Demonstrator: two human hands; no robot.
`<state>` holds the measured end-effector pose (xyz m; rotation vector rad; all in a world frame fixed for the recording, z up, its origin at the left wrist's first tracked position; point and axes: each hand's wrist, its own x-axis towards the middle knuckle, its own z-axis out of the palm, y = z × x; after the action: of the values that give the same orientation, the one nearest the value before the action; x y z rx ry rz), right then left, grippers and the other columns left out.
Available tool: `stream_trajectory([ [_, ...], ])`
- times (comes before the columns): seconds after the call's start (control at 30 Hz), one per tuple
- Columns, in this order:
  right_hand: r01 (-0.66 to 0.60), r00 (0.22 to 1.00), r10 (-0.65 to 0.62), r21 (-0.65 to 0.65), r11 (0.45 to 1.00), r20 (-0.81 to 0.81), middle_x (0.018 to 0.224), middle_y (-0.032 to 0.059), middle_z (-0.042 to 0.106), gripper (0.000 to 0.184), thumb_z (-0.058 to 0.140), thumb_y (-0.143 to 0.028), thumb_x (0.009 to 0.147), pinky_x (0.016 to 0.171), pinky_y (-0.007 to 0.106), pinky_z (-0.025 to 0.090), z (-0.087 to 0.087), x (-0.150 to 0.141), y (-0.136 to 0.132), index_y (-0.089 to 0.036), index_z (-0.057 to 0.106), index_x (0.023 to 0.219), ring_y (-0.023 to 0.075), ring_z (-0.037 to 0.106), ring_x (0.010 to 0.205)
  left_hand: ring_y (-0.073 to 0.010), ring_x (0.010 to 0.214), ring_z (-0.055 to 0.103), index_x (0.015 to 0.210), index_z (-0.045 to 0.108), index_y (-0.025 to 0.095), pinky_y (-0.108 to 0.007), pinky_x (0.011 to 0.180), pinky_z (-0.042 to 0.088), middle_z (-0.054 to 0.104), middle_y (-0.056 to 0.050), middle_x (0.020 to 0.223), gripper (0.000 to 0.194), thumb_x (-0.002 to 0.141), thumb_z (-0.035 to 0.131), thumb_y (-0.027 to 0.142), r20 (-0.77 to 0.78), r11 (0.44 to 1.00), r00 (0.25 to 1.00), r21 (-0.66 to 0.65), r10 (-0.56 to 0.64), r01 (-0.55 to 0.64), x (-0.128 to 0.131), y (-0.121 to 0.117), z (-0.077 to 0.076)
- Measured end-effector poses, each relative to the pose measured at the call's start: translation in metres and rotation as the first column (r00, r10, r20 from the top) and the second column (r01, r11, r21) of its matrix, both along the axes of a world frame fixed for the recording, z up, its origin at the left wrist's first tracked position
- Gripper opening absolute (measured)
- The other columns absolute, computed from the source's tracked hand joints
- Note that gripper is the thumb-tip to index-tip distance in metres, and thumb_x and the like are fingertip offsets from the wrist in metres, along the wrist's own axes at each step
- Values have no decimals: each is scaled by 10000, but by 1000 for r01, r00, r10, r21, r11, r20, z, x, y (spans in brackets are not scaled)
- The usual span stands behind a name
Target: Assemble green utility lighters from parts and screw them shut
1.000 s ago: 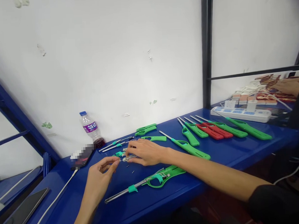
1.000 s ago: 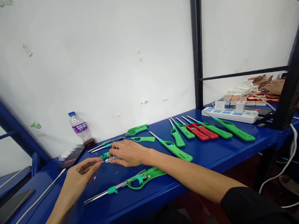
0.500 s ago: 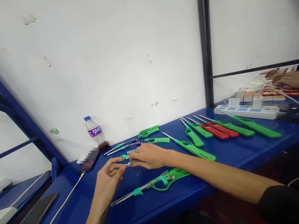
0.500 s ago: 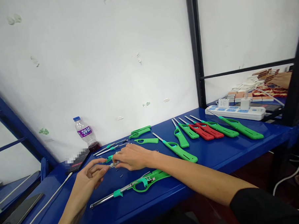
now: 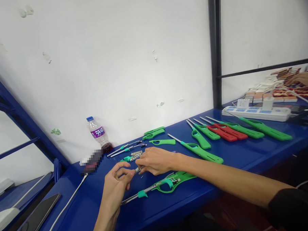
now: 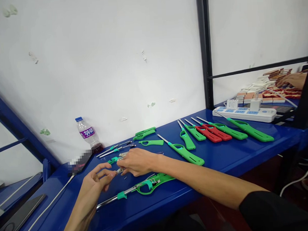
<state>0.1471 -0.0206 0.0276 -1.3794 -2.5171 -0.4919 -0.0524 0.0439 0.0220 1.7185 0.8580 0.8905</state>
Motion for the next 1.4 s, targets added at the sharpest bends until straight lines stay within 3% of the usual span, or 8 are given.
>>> stream_trajectory([
  [0.37, 14, 999, -14, 8, 1000, 34, 876, 66, 766, 109, 632, -275, 1021, 713, 332, 400, -3, -1, 0, -166, 626, 1020, 214, 687, 783, -68, 387, 410, 805, 618, 183, -207, 447, 266, 569, 78, 535, 361, 593, 809, 405, 15, 999, 1000, -39, -1, 1, 5, -3, -7],
  [0.6, 34, 999, -32, 66, 997, -37, 942, 64, 776, 133, 585, -311, 1059, 723, 322, 398, 5, 5, 2, -187, 631, 1080, 193, 671, 801, -87, 427, 442, 956, 647, 159, -211, 455, 290, 613, 47, 585, 569, 613, 848, 567, 26, 1000, 1000, 7, -3, 3, 3, 2, -1],
  [0.77, 98, 986, -76, 143, 985, -151, 967, 55, 773, 181, 579, -352, 1072, 811, 325, 427, 10, 17, 7, -186, 651, 1089, 200, 684, 887, -127, 456, 517, 1089, 633, 175, -250, 463, 363, 725, -34, 773, 669, 744, 670, 748, 2, 995, 1000, 96, 6, -6, 7, 1, -1],
  [0.87, 157, 970, -116, 184, 970, -214, 1008, 80, 774, 183, 568, -306, 1078, 862, 341, 434, 12, 23, 8, -152, 652, 1133, 213, 693, 919, -185, 544, 599, 981, 699, 180, -301, 532, 435, 728, -54, 764, 570, 785, 635, 712, -57, 986, 998, 161, -24, 33, 16, -16, -9],
  [0.97, 180, 962, -132, 195, 964, -239, 1107, 110, 773, 198, 559, -267, 1083, 900, 353, 429, 12, 25, 9, -131, 643, 1200, 230, 696, 996, -251, 775, 680, 898, 755, 211, -367, 731, 497, 750, -67, 836, 348, 866, 641, 539, -210, 932, 971, 314, -116, 179, 26, -42, -20],
  [1.1, 152, 969, -113, 170, 974, -220, 1139, 104, 776, 191, 562, -220, 1077, 917, 362, 416, 10, 23, 10, -137, 646, 1227, 231, 695, 1020, -268, 946, 678, 1120, 764, 244, -465, 962, 474, 739, -67, 989, 305, 988, 540, 403, -385, 803, 901, 463, -199, 376, 36, -62, -31],
  [1.23, 123, 975, -92, 142, 982, -203, 1111, 98, 783, 189, 569, -188, 1065, 912, 372, 402, 8, 21, 10, -134, 654, 1225, 230, 692, 1000, -274, 992, 668, 1173, 750, 216, -450, 936, 497, 710, -89, 1044, 326, 1007, 523, 380, -420, 788, 883, 463, -209, 406, 37, -58, -36],
  [1.4, 107, 978, -81, 129, 986, -191, 1130, 105, 780, 197, 562, -185, 1069, 901, 377, 388, 10, 20, 9, -123, 655, 1231, 237, 691, 1026, -280, 1020, 661, 1091, 773, 227, -447, 929, 486, 701, -91, 1077, 324, 1025, 470, 320, -485, 773, 853, 460, -192, 436, 35, -51, -36],
])
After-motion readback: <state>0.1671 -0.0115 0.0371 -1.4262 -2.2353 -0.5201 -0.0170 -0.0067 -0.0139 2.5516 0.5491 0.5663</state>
